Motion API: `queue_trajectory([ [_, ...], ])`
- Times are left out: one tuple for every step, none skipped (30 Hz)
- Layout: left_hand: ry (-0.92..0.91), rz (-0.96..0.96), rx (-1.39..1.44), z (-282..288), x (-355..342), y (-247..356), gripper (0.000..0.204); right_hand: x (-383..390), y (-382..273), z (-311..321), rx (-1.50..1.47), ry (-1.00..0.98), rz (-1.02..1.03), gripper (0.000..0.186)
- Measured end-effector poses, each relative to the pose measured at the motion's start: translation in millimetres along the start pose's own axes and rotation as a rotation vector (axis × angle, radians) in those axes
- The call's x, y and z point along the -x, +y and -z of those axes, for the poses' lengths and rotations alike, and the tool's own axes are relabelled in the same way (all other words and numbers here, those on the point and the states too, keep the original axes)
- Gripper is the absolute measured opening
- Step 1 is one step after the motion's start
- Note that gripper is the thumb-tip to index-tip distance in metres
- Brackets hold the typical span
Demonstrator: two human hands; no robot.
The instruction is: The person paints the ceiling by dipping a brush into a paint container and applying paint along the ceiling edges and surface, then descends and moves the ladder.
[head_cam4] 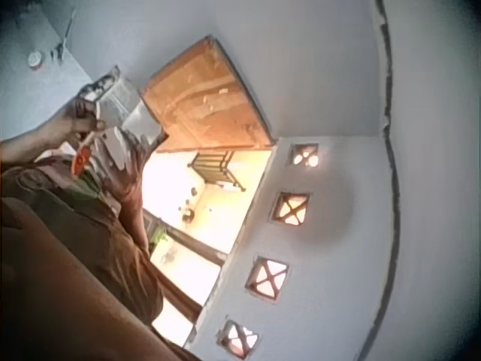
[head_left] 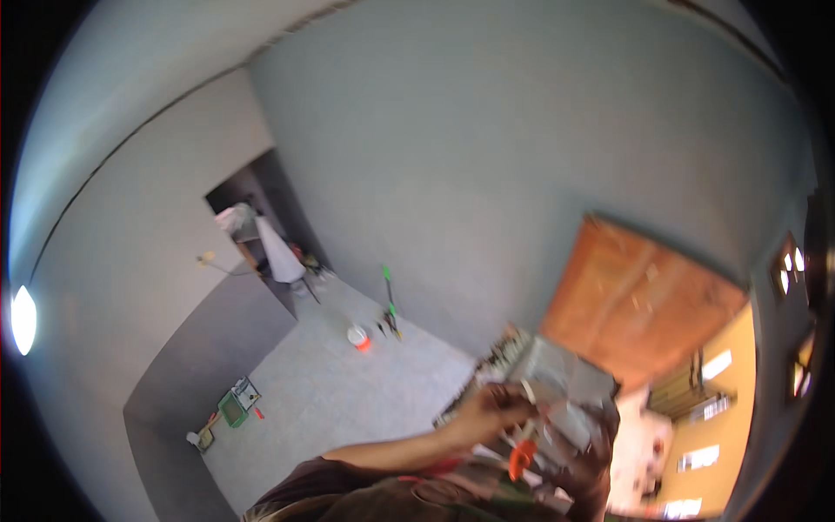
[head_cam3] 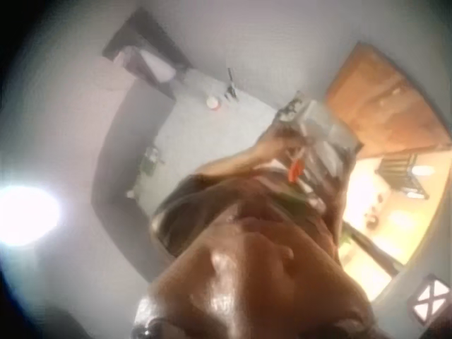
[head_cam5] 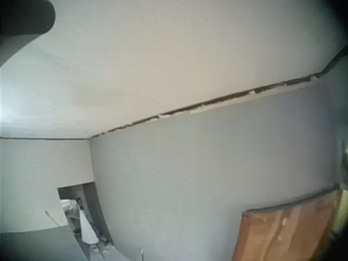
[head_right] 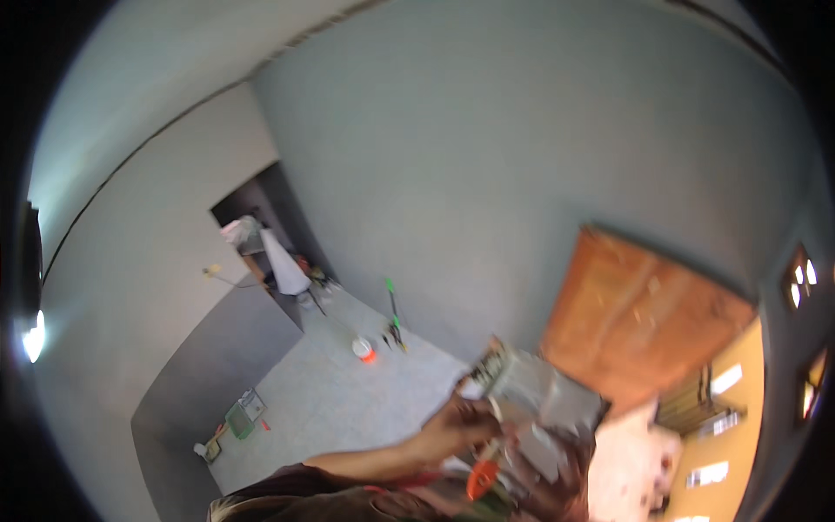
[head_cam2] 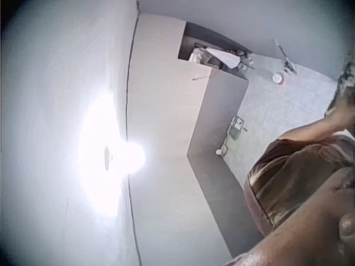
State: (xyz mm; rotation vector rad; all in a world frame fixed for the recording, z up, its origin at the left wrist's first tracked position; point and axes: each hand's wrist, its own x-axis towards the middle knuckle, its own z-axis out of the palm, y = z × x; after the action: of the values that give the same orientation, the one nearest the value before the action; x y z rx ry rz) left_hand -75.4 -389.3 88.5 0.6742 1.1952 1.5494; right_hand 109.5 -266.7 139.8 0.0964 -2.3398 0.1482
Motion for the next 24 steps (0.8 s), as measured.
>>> queue_trajectory([
  [-0.019,0.045,-0.050,-9,3,16,0.025,1,-3,-3,0.012,-0.008,0.028,0.040],
  [-0.001,-0.009,-0.068,-14,1,17,0.025,11,-3,-4,0.005,-0.059,-0.024,0.046],
  [-0.012,-0.021,0.011,-18,0,9,0.025,5,-7,-7,-0.021,0.026,-0.039,0.038],
  [-0.028,-0.031,0.097,-19,0,1,0.025,-2,-12,-11,-0.052,0.101,-0.059,0.032],
  [-0.005,-0.062,0.090,-17,-2,-6,0.025,2,-10,-14,-0.111,0.054,-0.083,0.036],
  [-0.006,-0.084,0.115,-11,-5,-13,0.024,4,-6,-18,-0.122,0.063,-0.053,0.036],
  [-0.016,-0.094,0.141,-7,-9,-16,0.023,5,-2,-20,-0.089,0.045,-0.023,0.037],
  [-0.008,-0.104,0.136,-3,-10,-18,0.023,7,1,-22,-0.055,0.028,0.002,0.037],
  [-0.030,-0.080,0.097,0,-11,-18,0.025,8,4,-25,-0.020,0.010,0.022,0.038],
  [-0.054,-0.053,0.058,2,-13,-19,0.026,7,5,-28,-0.023,0.016,0.024,0.038],
  [-0.051,-0.052,0.052,1,-15,-21,0.026,6,6,-30,0.015,0.025,0.029,0.035],
  [-0.014,-0.073,0.073,-2,-17,-23,0.025,6,7,-33,0.053,0.035,0.031,0.031],
  [0.001,-0.078,0.080,-4,-18,-21,0.024,7,10,-36,0.052,0.040,0.023,0.031],
  [0.016,-0.082,0.088,-8,-18,-19,0.024,9,15,-38,0.026,0.063,-0.005,0.030],
  [-0.026,-0.126,0.079,-12,-17,-15,0.023,10,18,-40,0.001,0.086,-0.033,0.030],
  [-0.062,-0.170,0.072,-13,-16,-12,0.022,11,19,-41,-0.005,0.090,-0.040,0.030],
  [-0.091,-0.109,0.095,-10,-22,-21,0.024,12,19,-42,0.013,0.087,-0.034,0.030],
  [-0.088,-0.102,0.089,-10,-23,-22,0.024,12,19,-43,0.032,0.085,-0.030,0.031],
  [-0.065,-0.162,0.046,-12,-22,-22,0.025,12,14,-38,0.009,0.072,-0.095,0.034],
  [-0.041,-0.223,0.002,-13,-21,-21,0.027,14,14,-34,0.004,0.071,-0.106,0.034],
  [-0.040,-0.211,0.001,-10,-21,-16,0.027,17,16,-30,-0.105,0.041,-0.156,0.034],
  [-0.110,-0.169,-0.154,-6,-20,-8,0.026,20,17,-26,-0.209,0.013,-0.209,0.034],
  [-0.185,-0.126,-0.305,-4,-18,-1,0.025,17,15,-27,-0.097,0.101,-0.166,0.028],
  [-0.196,-0.113,-0.302,-5,-13,8,0.025,25,19,-33,-0.093,0.098,-0.182,0.028],
])
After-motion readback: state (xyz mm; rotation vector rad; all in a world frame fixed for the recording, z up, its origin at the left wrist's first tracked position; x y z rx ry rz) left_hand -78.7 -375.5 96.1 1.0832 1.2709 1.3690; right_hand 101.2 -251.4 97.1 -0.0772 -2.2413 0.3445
